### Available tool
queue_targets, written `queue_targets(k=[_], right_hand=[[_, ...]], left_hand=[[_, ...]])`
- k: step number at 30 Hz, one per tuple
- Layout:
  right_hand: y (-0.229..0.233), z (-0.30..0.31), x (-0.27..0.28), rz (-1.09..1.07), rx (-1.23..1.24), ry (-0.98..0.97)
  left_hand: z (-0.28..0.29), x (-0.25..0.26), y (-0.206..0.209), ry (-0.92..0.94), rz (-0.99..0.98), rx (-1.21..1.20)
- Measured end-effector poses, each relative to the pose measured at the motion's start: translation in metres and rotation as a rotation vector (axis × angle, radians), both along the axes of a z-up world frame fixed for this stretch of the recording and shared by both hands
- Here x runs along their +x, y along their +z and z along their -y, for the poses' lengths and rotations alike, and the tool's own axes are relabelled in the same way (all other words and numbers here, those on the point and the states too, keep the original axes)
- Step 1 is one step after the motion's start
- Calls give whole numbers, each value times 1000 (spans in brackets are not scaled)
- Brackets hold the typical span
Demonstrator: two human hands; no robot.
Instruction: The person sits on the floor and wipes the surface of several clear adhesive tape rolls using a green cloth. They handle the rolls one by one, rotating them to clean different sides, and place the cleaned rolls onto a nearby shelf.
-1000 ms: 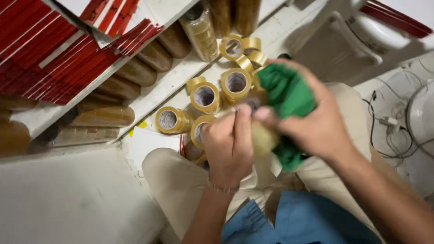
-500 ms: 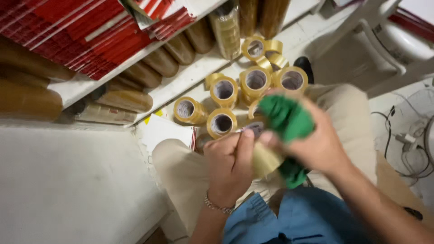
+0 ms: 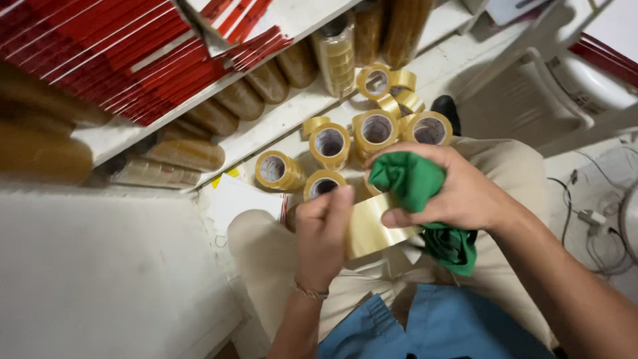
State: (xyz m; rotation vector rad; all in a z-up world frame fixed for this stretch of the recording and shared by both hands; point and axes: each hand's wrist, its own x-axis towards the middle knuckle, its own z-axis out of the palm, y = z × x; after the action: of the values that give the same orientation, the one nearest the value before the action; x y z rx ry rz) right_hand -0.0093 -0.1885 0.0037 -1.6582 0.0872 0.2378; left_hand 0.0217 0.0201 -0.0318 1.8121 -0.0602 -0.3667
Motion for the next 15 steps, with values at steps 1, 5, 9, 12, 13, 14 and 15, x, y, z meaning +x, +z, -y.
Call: queue_targets(k=[1,5,9,12,13,14,15], right_hand=[[5,0,0,-25,-49,-10],[8,-15,-5,101,-178,-13],[15,-32,-9,272,-510,-137],[19,-22,-4,404,-394,-151],[22,-17,-2,358,-195,-209],[22,-23,-1,365,-201,-208],[22,-30,-2,498,-386,-160]], left_hand=[[4,1,11,-152,158,143],[28,3,20,-244,302,299],[31,16,-4,-27,498,202],[28,7,21,-8,460,131],[26,0,37,28,341,23],[26,8,22,29,347,17],[25,16,7,36,315,12]])
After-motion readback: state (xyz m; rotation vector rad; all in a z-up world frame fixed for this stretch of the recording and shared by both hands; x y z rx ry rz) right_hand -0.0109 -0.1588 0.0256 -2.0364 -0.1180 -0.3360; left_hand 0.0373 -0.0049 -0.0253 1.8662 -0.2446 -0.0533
